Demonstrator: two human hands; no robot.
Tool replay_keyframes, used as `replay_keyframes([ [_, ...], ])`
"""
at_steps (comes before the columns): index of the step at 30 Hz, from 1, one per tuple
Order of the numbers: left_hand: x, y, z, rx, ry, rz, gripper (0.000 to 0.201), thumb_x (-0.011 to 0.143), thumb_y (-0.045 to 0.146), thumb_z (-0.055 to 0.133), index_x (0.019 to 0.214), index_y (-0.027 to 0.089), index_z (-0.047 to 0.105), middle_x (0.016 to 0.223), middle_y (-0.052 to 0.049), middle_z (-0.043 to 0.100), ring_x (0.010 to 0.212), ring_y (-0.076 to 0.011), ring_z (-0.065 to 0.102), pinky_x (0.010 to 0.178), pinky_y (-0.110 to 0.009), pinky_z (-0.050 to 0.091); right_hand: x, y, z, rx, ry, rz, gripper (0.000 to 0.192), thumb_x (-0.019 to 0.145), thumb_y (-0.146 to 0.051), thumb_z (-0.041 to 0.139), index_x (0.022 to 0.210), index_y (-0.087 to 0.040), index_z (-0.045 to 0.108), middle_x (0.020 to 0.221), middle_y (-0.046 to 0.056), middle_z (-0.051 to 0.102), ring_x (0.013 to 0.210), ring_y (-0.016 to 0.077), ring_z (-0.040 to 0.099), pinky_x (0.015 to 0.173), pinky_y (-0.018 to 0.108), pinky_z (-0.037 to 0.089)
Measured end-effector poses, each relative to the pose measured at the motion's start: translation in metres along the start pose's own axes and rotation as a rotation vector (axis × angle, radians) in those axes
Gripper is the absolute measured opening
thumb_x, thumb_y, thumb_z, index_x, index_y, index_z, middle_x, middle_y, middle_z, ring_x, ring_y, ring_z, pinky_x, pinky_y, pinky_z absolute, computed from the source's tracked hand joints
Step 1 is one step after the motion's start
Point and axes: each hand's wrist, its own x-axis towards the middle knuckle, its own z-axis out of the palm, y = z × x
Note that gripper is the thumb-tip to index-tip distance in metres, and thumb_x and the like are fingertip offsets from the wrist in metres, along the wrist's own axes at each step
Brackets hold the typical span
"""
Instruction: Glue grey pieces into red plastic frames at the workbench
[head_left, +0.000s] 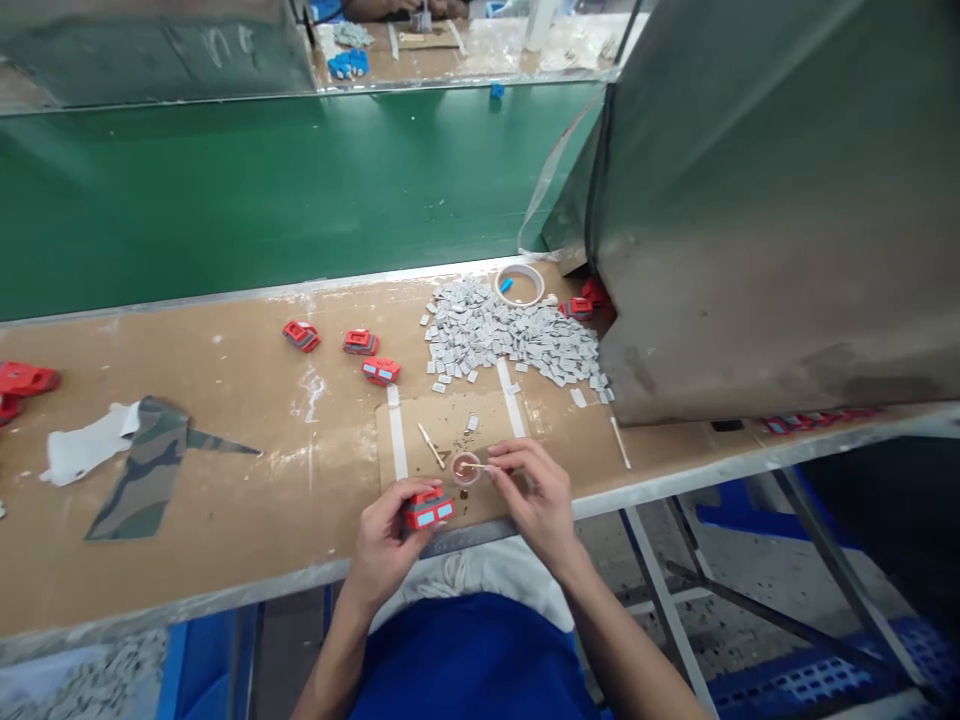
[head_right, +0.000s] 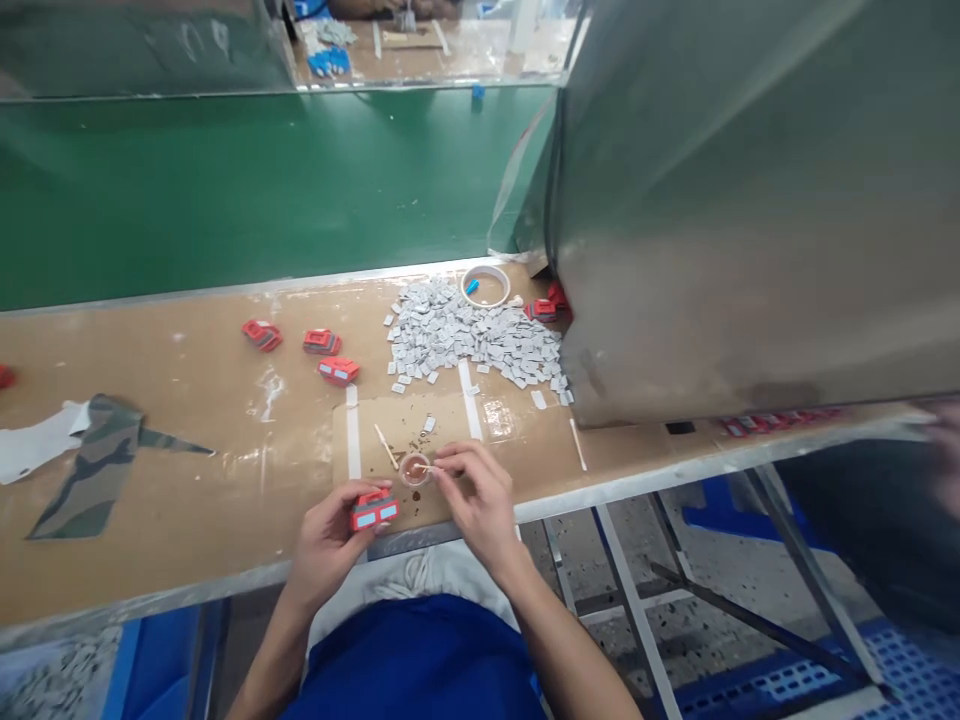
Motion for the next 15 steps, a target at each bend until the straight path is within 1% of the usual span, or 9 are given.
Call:
replay_keyframes([
  [1, 0.0, -0.001, 0.0, 0.004, 0.002, 0.001, 0.021, 0.088, 0.028, 0.081, 0.107, 0.023, 0.075, 0.112, -0.011, 0.082, 0.102, -0.0253, 0.079, 0.088, -0.032, 0.063, 0.0, 0.001, 0.003, -0.003, -0.033, -0.026, 0.015, 0.101, -0.032, 0.066, 0.091, -0.023, 0.073, 0.097, 0.008, 0.075, 0.088, 0.0213, 0.074, 0.078, 0.033, 0.061],
  [3, 0.001, -0.002, -0.001, 0.012, 0.006, 0.011, 0.02, 0.088, 0.028, 0.08, 0.107, 0.023, 0.075, 0.111, -0.011, 0.082, 0.101, -0.0245, 0.079, 0.086, -0.03, 0.064, 0.001, 0.004, 0.003, -0.017, -0.11, -0.079, 0.014, 0.102, -0.034, 0.065, 0.105, -0.024, 0.073, 0.108, 0.01, 0.074, 0.1, 0.0224, 0.074, 0.086, 0.034, 0.061],
  [4, 0.001, -0.002, -0.002, 0.017, 0.008, 0.02, 0.02, 0.088, 0.028, 0.08, 0.107, 0.023, 0.076, 0.111, -0.011, 0.082, 0.1, -0.0242, 0.08, 0.085, -0.029, 0.064, 0.004, 0.008, -0.001, -0.039, -0.126, -0.099, 0.016, 0.103, -0.035, 0.064, 0.112, -0.024, 0.072, 0.114, 0.011, 0.074, 0.106, 0.0233, 0.073, 0.09, 0.036, 0.06],
  [5, 0.001, -0.002, -0.002, 0.024, 0.01, 0.031, 0.02, 0.088, 0.028, 0.081, 0.106, 0.023, 0.076, 0.11, -0.01, 0.082, 0.099, -0.024, 0.08, 0.085, -0.029, 0.065, 0.009, 0.013, -0.007, -0.078, -0.114, -0.107, 0.018, 0.103, -0.035, 0.063, 0.116, -0.024, 0.07, 0.118, 0.011, 0.073, 0.11, 0.0243, 0.072, 0.092, 0.037, 0.059],
  [7, 0.002, -0.001, -0.003, 0.044, 0.012, 0.045, 0.019, 0.088, 0.027, 0.08, 0.106, 0.023, 0.076, 0.109, -0.01, 0.083, 0.099, -0.0237, 0.08, 0.084, -0.028, 0.065, 0.023, 0.026, -0.026, -0.208, -0.015, -0.084, 0.017, 0.104, -0.033, 0.06, 0.115, -0.024, 0.07, 0.116, 0.012, 0.072, 0.109, 0.0258, 0.07, 0.089, 0.038, 0.058],
  [9, 0.003, 0.0, -0.003, 0.063, 0.008, 0.052, 0.019, 0.088, 0.026, 0.079, 0.107, 0.022, 0.076, 0.109, -0.01, 0.083, 0.098, -0.0232, 0.081, 0.085, -0.028, 0.065, 0.043, 0.043, -0.047, -0.369, 0.087, -0.029, 0.015, 0.102, -0.03, 0.057, 0.109, -0.022, 0.069, 0.11, 0.012, 0.072, 0.1, 0.0264, 0.07, 0.083, 0.038, 0.058],
  [10, 0.004, 0.001, -0.003, 0.068, 0.006, 0.055, 0.019, 0.089, 0.025, 0.078, 0.107, 0.022, 0.075, 0.11, -0.01, 0.083, 0.098, -0.023, 0.081, 0.085, -0.028, 0.065, 0.054, 0.051, -0.056, -0.432, 0.094, -0.004, 0.015, 0.101, -0.028, 0.057, 0.108, -0.021, 0.068, 0.108, 0.012, 0.072, 0.096, 0.0263, 0.069, 0.082, 0.039, 0.057],
  [12, 0.004, 0.001, -0.003, 0.069, 0.005, 0.064, 0.018, 0.089, 0.024, 0.078, 0.107, 0.022, 0.075, 0.11, -0.01, 0.083, 0.099, -0.0227, 0.081, 0.086, -0.028, 0.066, 0.072, 0.064, -0.068, -0.503, 0.059, 0.022, 0.015, 0.099, -0.025, 0.056, 0.107, -0.019, 0.068, 0.104, 0.012, 0.071, 0.089, 0.0258, 0.069, 0.081, 0.039, 0.056],
  [15, 0.004, 0.001, -0.002, 0.067, 0.014, 0.078, 0.019, 0.089, 0.022, 0.078, 0.107, 0.022, 0.075, 0.11, -0.01, 0.083, 0.1, -0.022, 0.081, 0.086, -0.026, 0.065, 0.089, 0.073, -0.073, -0.541, 0.007, 0.028, 0.014, 0.098, -0.021, 0.055, 0.1, -0.018, 0.069, 0.099, 0.012, 0.072, 0.088, 0.0272, 0.069, 0.083, 0.04, 0.054],
])
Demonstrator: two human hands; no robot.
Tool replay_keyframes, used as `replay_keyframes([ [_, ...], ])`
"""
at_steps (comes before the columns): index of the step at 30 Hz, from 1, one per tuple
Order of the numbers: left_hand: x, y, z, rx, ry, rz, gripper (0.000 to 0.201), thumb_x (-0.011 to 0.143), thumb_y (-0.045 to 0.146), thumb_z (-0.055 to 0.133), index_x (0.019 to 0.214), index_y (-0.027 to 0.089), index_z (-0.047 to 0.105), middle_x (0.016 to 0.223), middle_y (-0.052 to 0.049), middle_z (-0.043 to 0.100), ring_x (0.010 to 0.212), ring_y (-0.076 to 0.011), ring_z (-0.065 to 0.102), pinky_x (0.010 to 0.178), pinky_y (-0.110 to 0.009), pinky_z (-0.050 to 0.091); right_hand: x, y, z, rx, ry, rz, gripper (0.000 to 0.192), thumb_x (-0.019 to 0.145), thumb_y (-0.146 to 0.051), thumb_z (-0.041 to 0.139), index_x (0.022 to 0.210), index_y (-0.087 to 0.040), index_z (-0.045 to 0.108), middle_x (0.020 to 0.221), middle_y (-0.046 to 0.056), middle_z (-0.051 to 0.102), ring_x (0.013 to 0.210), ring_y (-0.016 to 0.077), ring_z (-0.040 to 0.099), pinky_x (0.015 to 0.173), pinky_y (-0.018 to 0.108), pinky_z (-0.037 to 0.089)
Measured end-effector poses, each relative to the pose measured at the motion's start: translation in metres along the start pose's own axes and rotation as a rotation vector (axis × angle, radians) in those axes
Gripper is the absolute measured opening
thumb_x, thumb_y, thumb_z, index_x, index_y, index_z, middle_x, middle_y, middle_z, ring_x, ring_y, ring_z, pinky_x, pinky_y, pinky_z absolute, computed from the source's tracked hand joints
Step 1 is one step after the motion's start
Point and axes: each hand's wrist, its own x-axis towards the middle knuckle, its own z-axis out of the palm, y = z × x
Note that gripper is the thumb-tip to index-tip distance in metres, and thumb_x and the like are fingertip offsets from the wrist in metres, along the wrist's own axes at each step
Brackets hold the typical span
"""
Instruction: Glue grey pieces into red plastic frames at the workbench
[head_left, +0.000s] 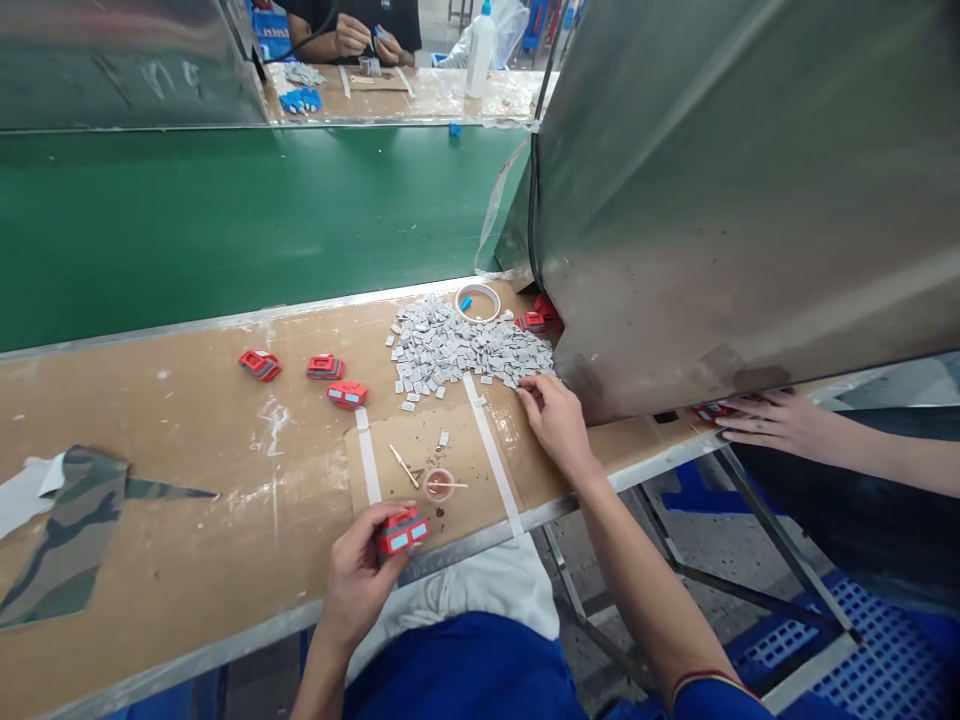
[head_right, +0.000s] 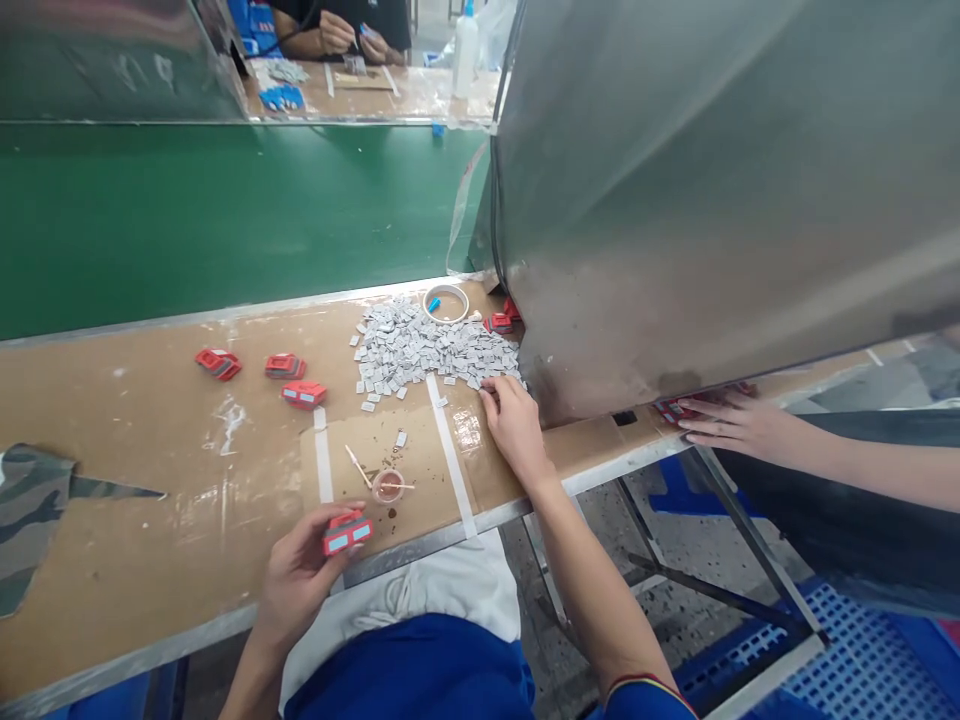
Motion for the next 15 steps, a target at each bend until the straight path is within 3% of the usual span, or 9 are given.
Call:
replay_keyframes([
  [8, 0.002, 0.001, -0.001, -0.03, 0.001, 0.045, 0.021, 0.088, 0.021, 0.08, 0.108, 0.022, 0.078, 0.108, -0.009, 0.083, 0.098, -0.021, 0.081, 0.086, -0.025, 0.065, 0.0, -0.003, -0.006, -0.069, -0.135, -0.002, 0.007, 0.092, -0.017, 0.063, 0.089, -0.02, 0.068, 0.091, 0.008, 0.074, 0.08, 0.025, 0.068, 0.077, 0.036, 0.051],
  [12, 0.001, -0.002, -0.003, -0.069, -0.025, 0.043, 0.034, 0.087, 0.018, 0.08, 0.121, 0.024, 0.079, 0.107, -0.009, 0.084, 0.096, -0.0198, 0.08, 0.085, -0.024, 0.064, -0.006, -0.002, -0.01, -0.077, -0.159, 0.016, 0.006, 0.091, -0.018, 0.065, 0.086, -0.02, 0.067, 0.089, 0.008, 0.073, 0.078, 0.0247, 0.067, 0.075, 0.036, 0.05],
  [15, -0.002, -0.003, -0.003, -0.213, -0.053, -0.009, 0.042, 0.088, 0.02, 0.081, 0.129, 0.023, 0.075, 0.108, -0.01, 0.085, 0.093, -0.02, 0.081, 0.083, -0.026, 0.065, -0.014, -0.003, -0.014, -0.054, -0.142, 0.017, 0.008, 0.092, -0.02, 0.064, 0.085, -0.019, 0.067, 0.092, 0.01, 0.072, 0.081, 0.0257, 0.067, 0.077, 0.038, 0.051],
])
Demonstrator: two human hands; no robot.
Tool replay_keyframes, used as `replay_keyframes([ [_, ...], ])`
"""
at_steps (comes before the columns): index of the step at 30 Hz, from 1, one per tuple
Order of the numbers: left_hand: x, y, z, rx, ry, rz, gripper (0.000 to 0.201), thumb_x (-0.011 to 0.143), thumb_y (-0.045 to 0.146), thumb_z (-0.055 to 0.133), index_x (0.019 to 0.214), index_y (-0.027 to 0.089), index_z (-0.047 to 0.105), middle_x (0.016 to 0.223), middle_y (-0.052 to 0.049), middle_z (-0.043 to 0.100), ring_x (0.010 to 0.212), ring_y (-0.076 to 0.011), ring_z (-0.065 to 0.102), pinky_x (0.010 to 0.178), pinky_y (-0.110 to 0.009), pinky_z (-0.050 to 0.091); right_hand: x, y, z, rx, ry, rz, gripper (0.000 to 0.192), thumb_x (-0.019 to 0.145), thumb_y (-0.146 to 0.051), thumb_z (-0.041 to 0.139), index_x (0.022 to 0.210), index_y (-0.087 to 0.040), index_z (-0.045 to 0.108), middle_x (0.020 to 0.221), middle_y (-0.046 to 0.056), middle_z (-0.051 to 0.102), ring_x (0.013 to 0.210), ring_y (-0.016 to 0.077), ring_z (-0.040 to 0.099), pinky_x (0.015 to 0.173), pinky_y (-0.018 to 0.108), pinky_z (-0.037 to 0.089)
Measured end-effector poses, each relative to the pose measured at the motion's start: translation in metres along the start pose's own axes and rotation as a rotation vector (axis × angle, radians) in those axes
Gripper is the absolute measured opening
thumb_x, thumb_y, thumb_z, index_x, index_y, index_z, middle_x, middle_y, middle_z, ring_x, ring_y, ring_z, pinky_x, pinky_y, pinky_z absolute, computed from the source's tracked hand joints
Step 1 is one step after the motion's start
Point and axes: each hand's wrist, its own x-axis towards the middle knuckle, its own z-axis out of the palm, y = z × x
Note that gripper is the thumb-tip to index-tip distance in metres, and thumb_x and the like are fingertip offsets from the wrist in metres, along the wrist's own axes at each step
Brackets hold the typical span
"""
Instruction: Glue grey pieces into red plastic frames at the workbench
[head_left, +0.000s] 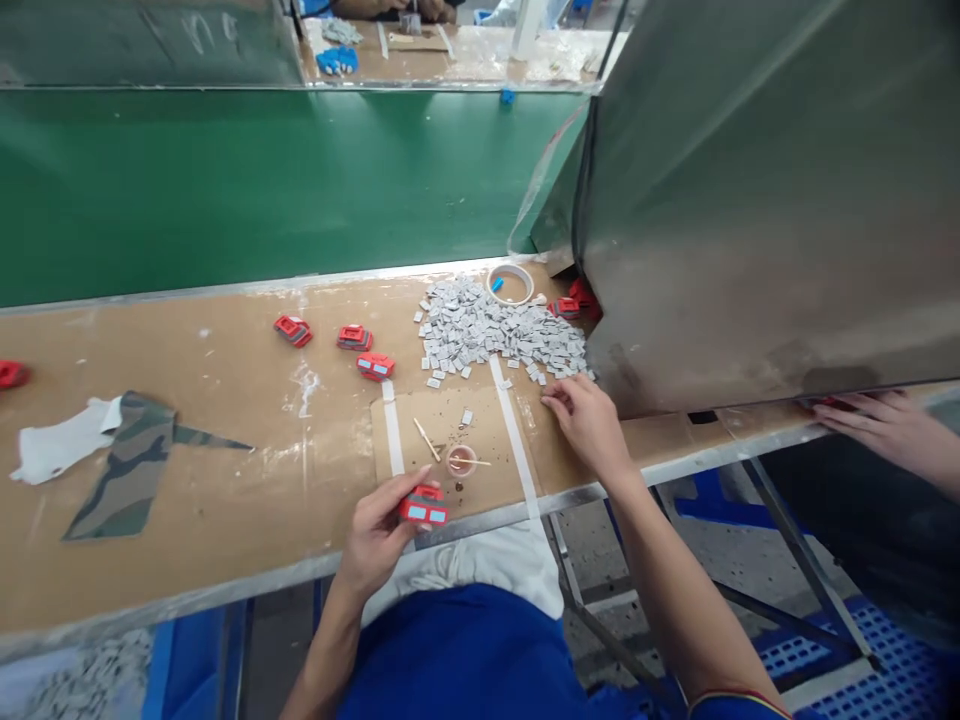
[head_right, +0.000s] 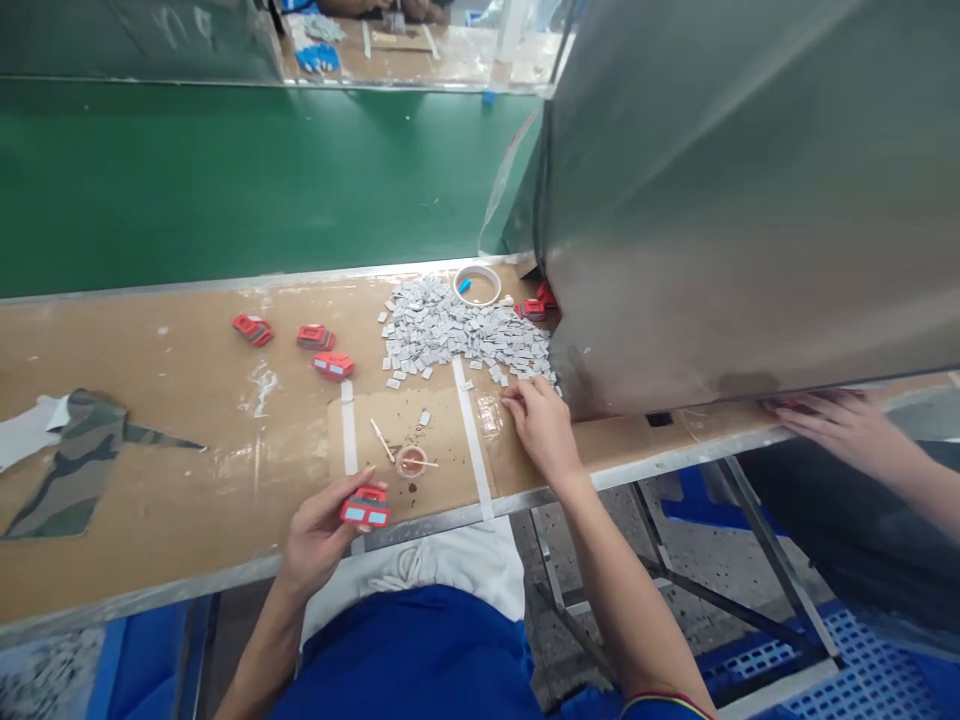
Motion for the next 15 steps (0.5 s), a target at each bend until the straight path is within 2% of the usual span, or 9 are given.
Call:
replay_keyframes([
  [4, -0.003, 0.001, 0.002, -0.217, -0.008, -0.093, 0.041, 0.082, 0.029, 0.089, 0.12, 0.019, 0.076, 0.106, -0.013, 0.085, 0.09, -0.0218, 0.082, 0.077, -0.026, 0.066, -0.028, -0.022, -0.01, 0.209, 0.07, 0.017, 0.01, 0.093, -0.026, 0.067, 0.086, -0.02, 0.07, 0.085, 0.006, 0.07, 0.076, 0.0229, 0.066, 0.071, 0.035, 0.052],
  [6, -0.003, 0.002, 0.002, -0.274, -0.021, -0.116, 0.037, 0.08, 0.033, 0.091, 0.112, 0.018, 0.078, 0.103, -0.013, 0.085, 0.087, -0.0218, 0.082, 0.075, -0.026, 0.066, -0.049, -0.048, -0.015, 0.396, 0.01, 0.006, 0.006, 0.095, -0.025, 0.069, 0.091, -0.022, 0.072, 0.086, 0.004, 0.071, 0.076, 0.0204, 0.067, 0.067, 0.03, 0.052],
  [8, -0.003, 0.003, 0.002, -0.283, -0.035, -0.141, 0.037, 0.079, 0.036, 0.092, 0.109, 0.018, 0.08, 0.102, -0.014, 0.085, 0.084, -0.022, 0.082, 0.072, -0.026, 0.066, -0.072, -0.081, -0.016, 0.577, -0.128, -0.04, 0.007, 0.098, -0.023, 0.068, 0.094, -0.025, 0.074, 0.089, 0.003, 0.072, 0.078, 0.0181, 0.068, 0.064, 0.026, 0.052],
  [10, -0.003, 0.003, 0.001, -0.248, -0.041, -0.162, 0.039, 0.078, 0.038, 0.092, 0.109, 0.017, 0.082, 0.101, -0.014, 0.085, 0.083, -0.0221, 0.082, 0.071, -0.027, 0.065, -0.088, -0.11, -0.008, 0.712, -0.213, -0.069, 0.008, 0.098, -0.021, 0.069, 0.094, -0.025, 0.074, 0.087, 0.001, 0.073, 0.077, 0.0164, 0.069, 0.066, 0.025, 0.053],
  [12, -0.003, 0.002, 0.0, -0.208, -0.046, -0.167, 0.04, 0.077, 0.039, 0.092, 0.109, 0.018, 0.083, 0.099, -0.012, 0.085, 0.082, -0.0213, 0.081, 0.073, -0.026, 0.064, -0.097, -0.13, 0.006, 0.79, -0.253, -0.037, 0.006, 0.098, -0.022, 0.069, 0.094, -0.024, 0.073, 0.086, 0.001, 0.074, 0.075, 0.0155, 0.069, 0.067, 0.024, 0.053],
  [15, -0.004, 0.001, -0.001, -0.166, -0.05, -0.155, 0.041, 0.078, 0.041, 0.092, 0.111, 0.019, 0.082, 0.095, -0.01, 0.085, 0.08, -0.02, 0.08, 0.073, -0.025, 0.063, -0.097, -0.139, 0.027, 0.826, -0.283, 0.016, 0.005, 0.097, -0.022, 0.07, 0.092, -0.022, 0.071, 0.086, 0.001, 0.074, 0.075, 0.0152, 0.069, 0.068, 0.024, 0.053],
])
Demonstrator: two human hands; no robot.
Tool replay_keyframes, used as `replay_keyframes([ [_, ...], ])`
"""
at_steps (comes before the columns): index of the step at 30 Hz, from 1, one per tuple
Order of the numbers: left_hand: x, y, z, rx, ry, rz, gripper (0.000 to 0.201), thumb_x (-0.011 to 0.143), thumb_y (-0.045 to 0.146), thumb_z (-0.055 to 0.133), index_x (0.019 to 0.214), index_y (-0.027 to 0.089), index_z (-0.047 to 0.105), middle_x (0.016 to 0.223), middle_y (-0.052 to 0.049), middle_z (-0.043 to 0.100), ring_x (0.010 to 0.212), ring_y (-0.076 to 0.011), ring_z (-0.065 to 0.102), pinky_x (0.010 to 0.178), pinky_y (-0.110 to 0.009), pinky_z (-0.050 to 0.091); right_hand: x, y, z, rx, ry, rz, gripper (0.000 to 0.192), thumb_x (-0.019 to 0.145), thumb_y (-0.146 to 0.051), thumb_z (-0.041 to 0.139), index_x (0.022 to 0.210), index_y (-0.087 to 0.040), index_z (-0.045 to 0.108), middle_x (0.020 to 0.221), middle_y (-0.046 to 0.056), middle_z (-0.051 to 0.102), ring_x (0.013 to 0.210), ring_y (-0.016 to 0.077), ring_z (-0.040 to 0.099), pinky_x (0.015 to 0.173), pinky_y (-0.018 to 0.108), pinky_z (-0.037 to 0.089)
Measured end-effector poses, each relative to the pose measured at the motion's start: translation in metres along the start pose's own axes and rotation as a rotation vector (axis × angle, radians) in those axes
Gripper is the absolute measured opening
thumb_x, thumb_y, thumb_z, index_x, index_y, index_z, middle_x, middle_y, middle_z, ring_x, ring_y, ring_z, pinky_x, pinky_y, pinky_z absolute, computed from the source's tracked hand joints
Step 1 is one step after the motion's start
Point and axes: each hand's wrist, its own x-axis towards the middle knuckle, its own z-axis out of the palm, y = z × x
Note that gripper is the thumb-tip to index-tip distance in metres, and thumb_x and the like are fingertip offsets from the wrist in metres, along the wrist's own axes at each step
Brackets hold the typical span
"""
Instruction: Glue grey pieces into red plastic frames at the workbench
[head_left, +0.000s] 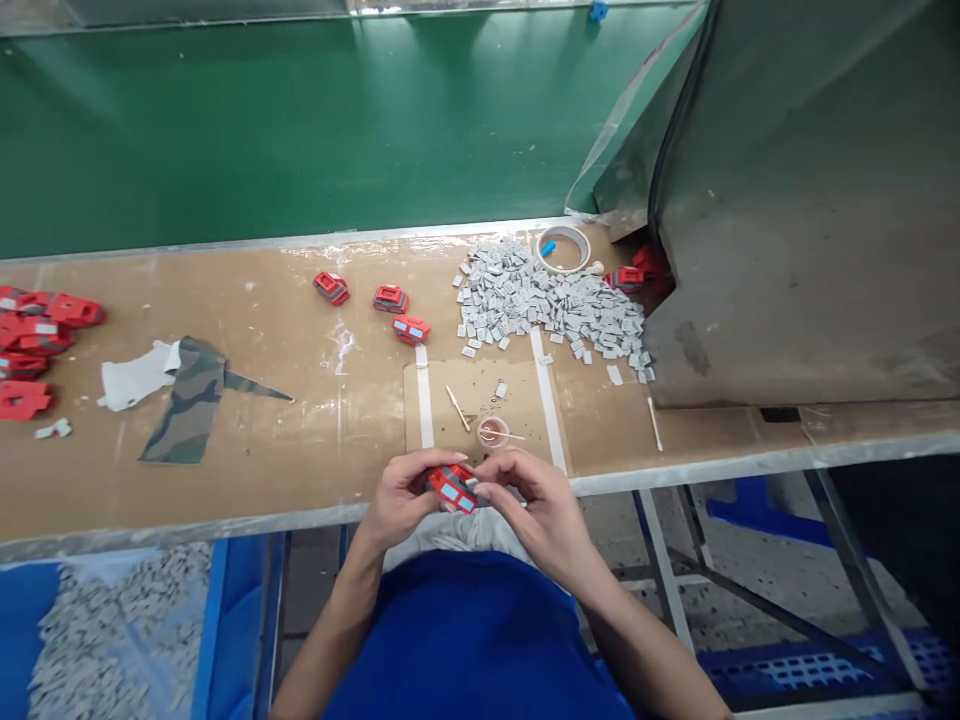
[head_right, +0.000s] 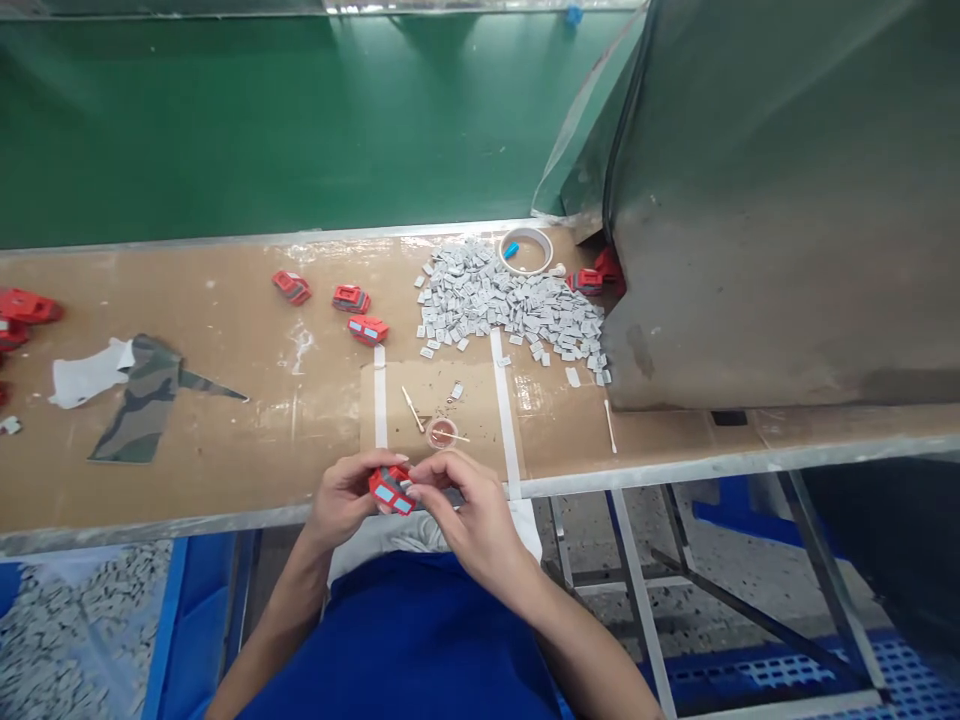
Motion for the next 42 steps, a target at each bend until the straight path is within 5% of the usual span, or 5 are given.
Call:
replay_keyframes([
  [15, 0.002, -0.001, -0.001, 0.208, -0.049, 0.116, 0.032, 0.086, 0.04, 0.085, 0.112, 0.021, 0.083, 0.107, -0.013, 0.085, 0.095, -0.0248, 0.082, 0.085, -0.032, 0.065, 0.009, 0.005, -0.007, -0.153, -0.125, -0.07, 0.022, 0.102, -0.022, 0.061, 0.079, -0.021, 0.063, 0.077, 0.001, 0.057, 0.071, 0.0163, 0.056, 0.064, 0.027, 0.043],
  [29, 0.0, 0.0, 0.0, 0.382, -0.072, 0.248, 0.022, 0.093, 0.026, 0.077, 0.114, 0.02, 0.08, 0.107, -0.012, 0.085, 0.095, -0.022, 0.081, 0.087, -0.031, 0.064, -0.009, 0.005, -0.002, -0.175, -0.094, -0.061, 0.018, 0.104, -0.018, 0.054, 0.091, -0.02, 0.065, 0.083, 0.002, 0.054, 0.073, 0.0151, 0.056, 0.067, 0.027, 0.043],
  [36, 0.004, 0.004, 0.002, 0.388, -0.165, 0.288, 0.026, 0.095, 0.033, 0.075, 0.117, 0.019, 0.079, 0.098, -0.013, 0.085, 0.086, -0.0203, 0.08, 0.08, -0.03, 0.063, -0.012, 0.012, -0.004, 0.08, -0.084, 0.161, 0.018, 0.101, -0.033, 0.063, 0.092, -0.019, 0.068, 0.087, 0.002, 0.056, 0.075, 0.015, 0.055, 0.068, 0.027, 0.044],
  [42, 0.007, 0.005, 0.0, 0.355, -0.265, 0.393, 0.022, 0.098, 0.027, 0.071, 0.117, 0.021, 0.08, 0.103, -0.015, 0.085, 0.091, -0.0221, 0.082, 0.08, -0.03, 0.066, -0.013, 0.017, -0.004, 0.288, -0.223, 0.331, 0.044, 0.095, -0.062, 0.065, 0.083, -0.021, 0.057, 0.067, -0.006, 0.039, 0.059, 0.0111, 0.033, 0.055, 0.024, 0.03],
])
